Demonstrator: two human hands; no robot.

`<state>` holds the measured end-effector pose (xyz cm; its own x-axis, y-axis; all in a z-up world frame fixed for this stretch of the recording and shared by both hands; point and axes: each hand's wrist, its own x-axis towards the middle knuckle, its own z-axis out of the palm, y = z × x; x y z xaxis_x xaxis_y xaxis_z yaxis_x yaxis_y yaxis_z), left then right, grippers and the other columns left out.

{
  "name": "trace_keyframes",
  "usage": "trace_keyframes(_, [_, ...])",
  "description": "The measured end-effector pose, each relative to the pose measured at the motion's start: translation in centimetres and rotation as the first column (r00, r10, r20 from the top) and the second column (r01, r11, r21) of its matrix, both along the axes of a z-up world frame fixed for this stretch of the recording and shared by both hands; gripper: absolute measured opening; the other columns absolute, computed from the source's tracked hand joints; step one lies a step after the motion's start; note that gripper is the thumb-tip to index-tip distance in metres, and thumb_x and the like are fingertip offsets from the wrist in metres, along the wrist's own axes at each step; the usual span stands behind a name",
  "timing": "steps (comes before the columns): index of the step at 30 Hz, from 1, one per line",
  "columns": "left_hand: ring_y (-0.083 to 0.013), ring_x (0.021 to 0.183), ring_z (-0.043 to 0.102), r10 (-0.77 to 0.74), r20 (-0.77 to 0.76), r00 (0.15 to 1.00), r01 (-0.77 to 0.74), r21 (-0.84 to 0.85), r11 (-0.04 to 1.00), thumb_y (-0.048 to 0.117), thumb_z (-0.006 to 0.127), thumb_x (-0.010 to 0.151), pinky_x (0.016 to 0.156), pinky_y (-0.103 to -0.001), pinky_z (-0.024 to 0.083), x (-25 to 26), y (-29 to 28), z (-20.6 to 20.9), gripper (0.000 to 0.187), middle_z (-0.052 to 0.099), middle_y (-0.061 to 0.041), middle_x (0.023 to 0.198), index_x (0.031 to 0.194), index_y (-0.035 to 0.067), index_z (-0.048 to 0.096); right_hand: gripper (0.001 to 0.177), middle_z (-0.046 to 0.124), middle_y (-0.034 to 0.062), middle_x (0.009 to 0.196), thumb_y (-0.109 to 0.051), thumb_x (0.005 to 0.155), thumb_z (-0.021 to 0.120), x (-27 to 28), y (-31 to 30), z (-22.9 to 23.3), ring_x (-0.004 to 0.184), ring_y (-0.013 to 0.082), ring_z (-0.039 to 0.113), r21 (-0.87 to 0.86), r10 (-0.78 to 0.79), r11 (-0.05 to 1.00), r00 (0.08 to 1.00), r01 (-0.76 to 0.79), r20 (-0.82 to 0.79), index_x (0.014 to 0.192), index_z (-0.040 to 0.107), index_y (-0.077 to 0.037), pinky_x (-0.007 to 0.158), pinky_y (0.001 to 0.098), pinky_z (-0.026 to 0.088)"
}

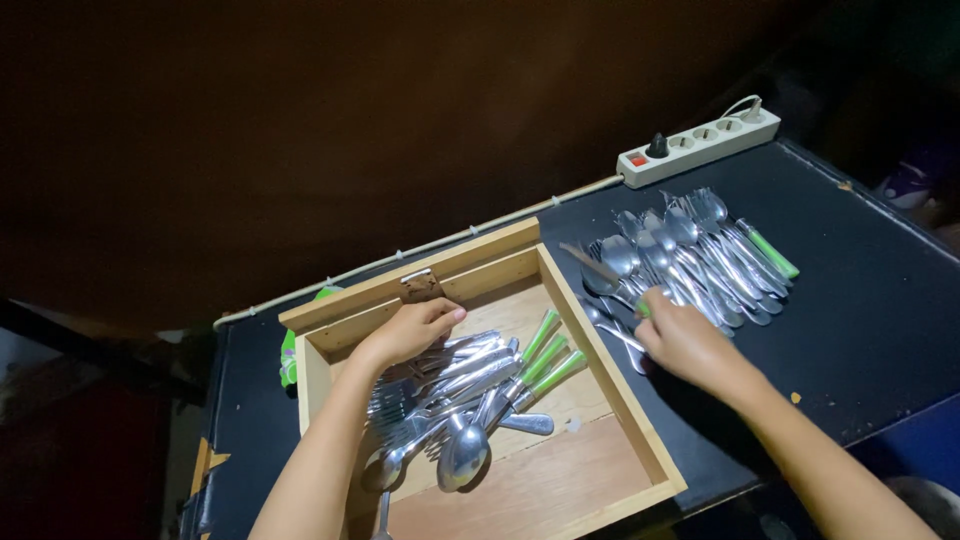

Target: Sorting various pieces of silverware including spoons, forks, and knives from a wooden container onto a table.

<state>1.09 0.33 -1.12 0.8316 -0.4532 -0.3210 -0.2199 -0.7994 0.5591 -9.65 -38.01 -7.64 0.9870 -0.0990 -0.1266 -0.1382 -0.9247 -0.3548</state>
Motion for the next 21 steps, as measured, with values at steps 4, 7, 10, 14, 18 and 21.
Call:
trace_keyframes(4, [-0.0340,0.111,0.068,-0.020,0.022,1.000,0.019,0.036,0.999,0.051,0.049,0.101,0.099,-0.046,0.051,-0.5,-0.2,0.5,0.048,0.077,-0.012,0.103,0.136,0.022,0.064,0.038,0.078,0.0175,0.089,-0.043,0.092,0.062,-0.9,2.6,1.5,0.096,0.0372,0.077,-0.012,0.039,0.999,0.999,-0.039,0.020,0.117,0.058,-0.015,0.081,0.0420,0.061])
trace_keyframes(7, [-0.0399,0.116,0.065,-0.034,0.036,0.999,0.032,0.037,0.999,0.051,0.048,0.101,0.102,-0.049,0.050,-0.8,-0.3,1.0,0.051,0.075,-0.018,0.110,0.137,0.018,0.063,0.028,0.077,0.0192,0.082,-0.031,0.092,0.064,-0.7,3.0,1.8,0.091,0.0403,0.076,-0.019,0.009,1.000,0.999,-0.008,0.051,0.108,0.064,-0.007,0.078,0.0462,0.061])
trace_keyframes(10, [-0.0388,0.116,0.066,-0.035,0.032,0.999,0.034,0.043,0.998,0.055,0.048,0.101,0.102,-0.049,0.050,-0.8,-0.4,0.9,0.055,0.075,-0.017,0.112,0.138,0.017,0.062,0.037,0.077,0.0186,0.083,-0.045,0.089,0.066,0.8,2.0,-0.8,0.092,0.0406,0.075,-0.021,-0.026,0.999,0.999,0.027,0.036,0.100,0.068,-0.009,0.076,0.0487,0.061])
trace_keyframes(14, [-0.0393,0.117,0.065,-0.033,0.039,0.999,0.032,0.032,0.999,0.055,0.049,0.100,0.102,-0.050,0.050,-0.8,-0.4,0.6,0.055,0.075,-0.017,0.111,0.137,0.017,0.063,0.039,0.077,0.0123,0.086,-0.054,0.089,0.063,2.0,1.4,-2.1,0.096,0.0379,0.076,-0.061,-0.095,0.993,0.994,0.098,0.052,0.099,0.070,-0.017,0.081,0.0504,0.060])
trace_keyframes(18, [-0.0407,0.117,0.064,-0.033,0.029,0.999,0.032,0.014,0.999,0.054,0.049,0.100,0.102,-0.050,0.050,-1.0,-0.5,0.9,0.056,0.075,-0.019,0.113,0.137,0.014,0.062,0.032,0.077,0.0181,0.099,-0.044,0.097,0.057,2.0,2.2,0.0,0.104,0.0419,0.073,-0.088,-0.108,0.989,0.991,0.115,0.080,0.110,0.065,-0.016,0.090,0.0533,0.057])
trace_keyframes(21, [-0.0400,0.117,0.065,-0.033,0.034,0.999,0.033,0.017,0.999,0.053,0.049,0.100,0.102,-0.050,0.050,-1.0,-0.4,1.0,0.055,0.075,-0.019,0.111,0.137,0.014,0.062,0.038,0.075,0.0224,0.103,-0.044,0.102,0.050,0.8,3.2,1.7,0.106,0.0446,0.072,-0.028,-0.102,0.994,0.988,0.106,0.119,0.126,0.052,-0.015,0.092,0.0574,0.056])
